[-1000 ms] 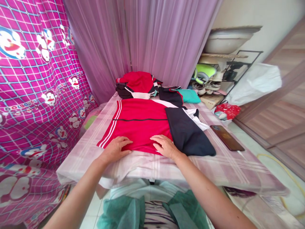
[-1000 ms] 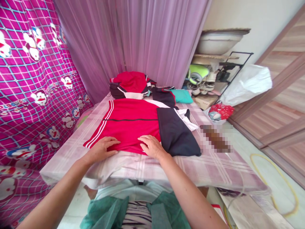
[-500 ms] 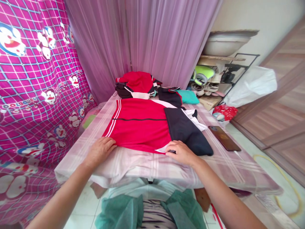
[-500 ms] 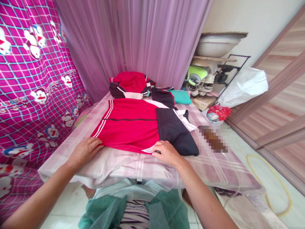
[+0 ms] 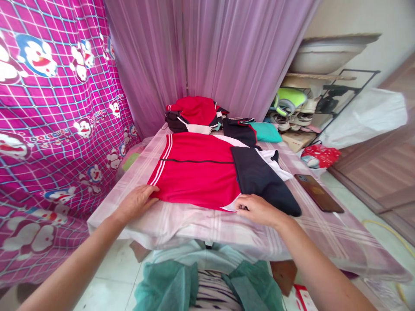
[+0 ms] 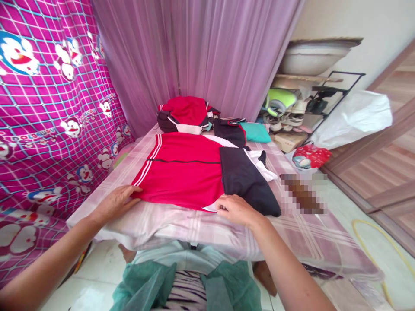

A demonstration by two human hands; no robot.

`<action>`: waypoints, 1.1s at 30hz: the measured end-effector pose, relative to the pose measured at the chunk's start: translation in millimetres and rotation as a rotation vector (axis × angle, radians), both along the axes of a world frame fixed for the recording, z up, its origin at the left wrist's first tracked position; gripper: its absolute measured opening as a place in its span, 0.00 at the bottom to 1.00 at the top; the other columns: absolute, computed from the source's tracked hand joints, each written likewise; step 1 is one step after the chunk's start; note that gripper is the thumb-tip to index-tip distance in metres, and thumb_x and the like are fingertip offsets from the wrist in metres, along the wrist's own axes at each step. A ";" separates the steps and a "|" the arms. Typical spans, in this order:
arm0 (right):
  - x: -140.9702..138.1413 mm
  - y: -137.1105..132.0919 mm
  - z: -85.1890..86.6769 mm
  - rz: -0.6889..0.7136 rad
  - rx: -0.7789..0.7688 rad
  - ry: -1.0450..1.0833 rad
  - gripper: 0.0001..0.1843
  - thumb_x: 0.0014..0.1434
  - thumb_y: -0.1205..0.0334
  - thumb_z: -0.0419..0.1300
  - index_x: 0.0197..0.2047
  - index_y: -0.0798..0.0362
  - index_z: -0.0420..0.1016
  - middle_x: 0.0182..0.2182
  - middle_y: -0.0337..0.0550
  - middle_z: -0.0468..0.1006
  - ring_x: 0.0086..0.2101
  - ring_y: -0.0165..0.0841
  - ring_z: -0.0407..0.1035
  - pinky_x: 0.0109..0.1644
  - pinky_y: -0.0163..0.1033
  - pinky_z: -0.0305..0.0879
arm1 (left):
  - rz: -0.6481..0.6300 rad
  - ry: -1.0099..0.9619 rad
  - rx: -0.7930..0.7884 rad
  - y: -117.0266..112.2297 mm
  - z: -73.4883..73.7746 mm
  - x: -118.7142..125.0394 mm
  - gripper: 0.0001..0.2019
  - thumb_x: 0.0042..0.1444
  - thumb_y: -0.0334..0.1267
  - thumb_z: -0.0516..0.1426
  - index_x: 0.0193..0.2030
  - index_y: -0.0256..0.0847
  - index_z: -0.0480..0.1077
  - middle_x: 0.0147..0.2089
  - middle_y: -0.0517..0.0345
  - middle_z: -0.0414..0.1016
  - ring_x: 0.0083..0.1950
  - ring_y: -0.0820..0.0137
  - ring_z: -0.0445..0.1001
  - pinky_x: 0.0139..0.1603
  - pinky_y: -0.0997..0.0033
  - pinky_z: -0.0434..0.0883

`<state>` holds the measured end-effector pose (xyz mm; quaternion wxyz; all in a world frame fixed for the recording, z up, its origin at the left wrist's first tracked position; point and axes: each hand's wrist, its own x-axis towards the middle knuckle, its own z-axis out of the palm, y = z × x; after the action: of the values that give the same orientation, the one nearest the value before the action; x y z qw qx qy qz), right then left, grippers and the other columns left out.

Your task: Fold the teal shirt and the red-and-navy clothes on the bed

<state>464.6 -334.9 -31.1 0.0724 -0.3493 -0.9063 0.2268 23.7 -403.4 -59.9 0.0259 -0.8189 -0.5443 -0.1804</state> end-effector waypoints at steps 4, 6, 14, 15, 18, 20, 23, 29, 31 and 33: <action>3.7 8.6 -5.7 -0.036 -0.159 0.079 0.06 0.54 0.66 0.57 0.29 0.51 0.76 0.27 0.38 0.77 0.29 0.32 0.69 0.35 0.36 0.60 | -0.044 0.021 0.049 -1.2 3.0 -3.9 0.16 0.68 0.46 0.48 0.42 0.43 0.75 0.44 0.50 0.79 0.47 0.64 0.76 0.50 0.61 0.74; 8.3 13.7 -8.0 -0.075 -0.294 0.146 0.07 0.55 0.62 0.58 0.30 0.52 0.77 0.26 0.38 0.77 0.28 0.32 0.69 0.34 0.36 0.62 | -0.056 0.040 0.053 -0.5 3.8 -5.8 0.18 0.68 0.47 0.47 0.42 0.45 0.77 0.44 0.51 0.79 0.47 0.64 0.76 0.51 0.61 0.73; 18.9 27.3 -8.6 -0.225 -0.450 0.336 0.24 0.56 0.41 0.59 0.40 0.53 0.81 0.36 0.45 0.81 0.37 0.37 0.72 0.43 0.41 0.68 | -0.047 0.108 -0.023 6.3 1.3 -10.2 0.19 0.63 0.53 0.53 0.52 0.49 0.77 0.52 0.49 0.76 0.53 0.61 0.74 0.57 0.56 0.71; 18.8 28.5 -6.7 -0.245 -0.435 0.357 0.25 0.55 0.39 0.59 0.39 0.53 0.81 0.36 0.45 0.81 0.37 0.37 0.72 0.43 0.42 0.68 | -0.047 0.119 -0.019 8.0 2.9 -9.5 0.18 0.63 0.51 0.52 0.52 0.49 0.77 0.52 0.49 0.77 0.52 0.61 0.75 0.57 0.56 0.71; 19.1 31.2 1.1 -0.284 -0.361 0.414 0.26 0.55 0.37 0.59 0.38 0.53 0.80 0.36 0.45 0.80 0.36 0.37 0.72 0.42 0.40 0.68 | -0.032 0.168 0.007 12.9 12.5 -7.2 0.16 0.64 0.44 0.51 0.51 0.48 0.77 0.50 0.50 0.78 0.50 0.62 0.76 0.56 0.57 0.71; 19.7 31.0 6.5 -0.269 -0.328 0.414 0.24 0.56 0.40 0.59 0.37 0.53 0.80 0.35 0.44 0.79 0.34 0.35 0.71 0.39 0.39 0.67 | 0.020 0.191 0.073 15.0 21.2 -7.1 0.16 0.64 0.41 0.50 0.52 0.46 0.75 0.48 0.49 0.79 0.49 0.61 0.76 0.54 0.57 0.72; 18.8 26.3 10.2 -0.167 -0.325 0.324 0.16 0.57 0.49 0.59 0.36 0.52 0.80 0.33 0.42 0.80 0.32 0.33 0.71 0.38 0.38 0.67 | 0.066 0.200 0.175 15.1 30.4 -9.2 0.16 0.66 0.37 0.48 0.53 0.42 0.74 0.44 0.47 0.79 0.47 0.60 0.76 0.52 0.56 0.72; 5.1 14.3 -1.9 0.029 -0.310 0.094 0.10 0.52 0.64 0.58 0.32 0.51 0.83 0.34 0.43 0.83 0.36 0.35 0.75 0.43 0.38 0.67 | -0.104 0.278 0.036 2.6 19.8 -8.9 0.13 0.64 0.39 0.50 0.45 0.46 0.76 0.47 0.50 0.80 0.48 0.62 0.76 0.53 0.59 0.71; 0.3 14.5 -2.5 0.042 -0.285 0.034 0.11 0.52 0.66 0.58 0.32 0.51 0.83 0.34 0.43 0.84 0.36 0.36 0.75 0.42 0.37 0.65 | -0.111 0.276 0.012 -1.5 17.0 -6.6 0.14 0.64 0.41 0.50 0.43 0.45 0.77 0.48 0.51 0.79 0.49 0.62 0.76 0.54 0.58 0.71; -4.0 17.0 2.5 0.069 -0.270 -0.040 0.11 0.53 0.66 0.57 0.31 0.52 0.83 0.32 0.41 0.83 0.33 0.34 0.74 0.38 0.35 0.63 | -0.095 0.253 -0.006 -1.7 19.1 -3.3 0.18 0.65 0.44 0.48 0.39 0.45 0.78 0.48 0.51 0.80 0.49 0.61 0.77 0.54 0.57 0.71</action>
<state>460.6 -317.8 -28.6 -0.0012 -0.3292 -0.8801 0.3421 20.3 -405.1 -40.8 0.0833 -0.8600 -0.4979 -0.0750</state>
